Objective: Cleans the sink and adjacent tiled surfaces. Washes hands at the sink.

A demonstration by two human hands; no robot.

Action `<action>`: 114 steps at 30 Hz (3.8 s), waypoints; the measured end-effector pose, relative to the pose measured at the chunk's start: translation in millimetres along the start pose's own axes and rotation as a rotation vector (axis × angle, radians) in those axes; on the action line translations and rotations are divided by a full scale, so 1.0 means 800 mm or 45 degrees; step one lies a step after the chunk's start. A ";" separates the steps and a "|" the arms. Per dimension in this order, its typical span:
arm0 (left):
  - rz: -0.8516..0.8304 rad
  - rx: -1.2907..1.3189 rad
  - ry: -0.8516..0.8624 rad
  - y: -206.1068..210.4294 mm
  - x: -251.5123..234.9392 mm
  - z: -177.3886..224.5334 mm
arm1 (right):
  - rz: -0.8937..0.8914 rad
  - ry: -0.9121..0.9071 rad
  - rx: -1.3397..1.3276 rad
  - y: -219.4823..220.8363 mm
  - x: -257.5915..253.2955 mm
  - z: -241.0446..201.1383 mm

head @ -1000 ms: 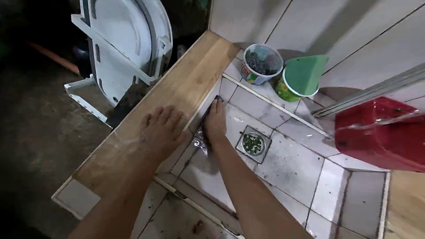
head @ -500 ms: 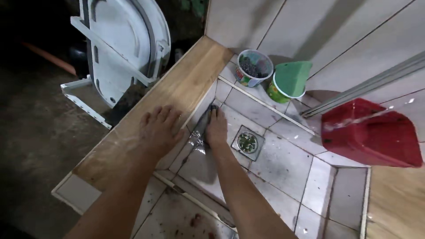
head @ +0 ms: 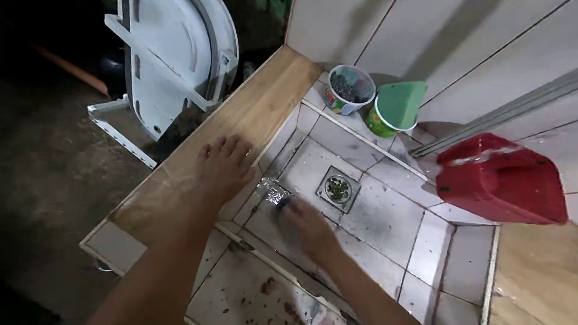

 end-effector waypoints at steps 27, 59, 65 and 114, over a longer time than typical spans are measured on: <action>-0.038 -0.031 -0.027 0.003 -0.004 -0.003 | 0.240 0.749 0.162 -0.016 -0.168 0.131; 0.096 0.015 0.017 -0.005 -0.003 0.003 | 0.227 0.924 0.182 -0.073 -0.064 0.149; 0.097 0.004 0.026 -0.002 -0.002 0.003 | -0.182 -0.267 -0.026 0.038 0.041 -0.014; -0.010 -0.044 0.015 -0.001 -0.004 0.002 | 0.610 0.961 0.014 -0.189 0.067 0.203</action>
Point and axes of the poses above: each hand's wrist, its own x-axis away from the middle knuckle, its own y-axis out of the palm, z = x × y, the point moved 8 cm from there along -x, towards the middle knuckle, and after that the axes turned 10 degrees about -x, right-handed, at the moved point
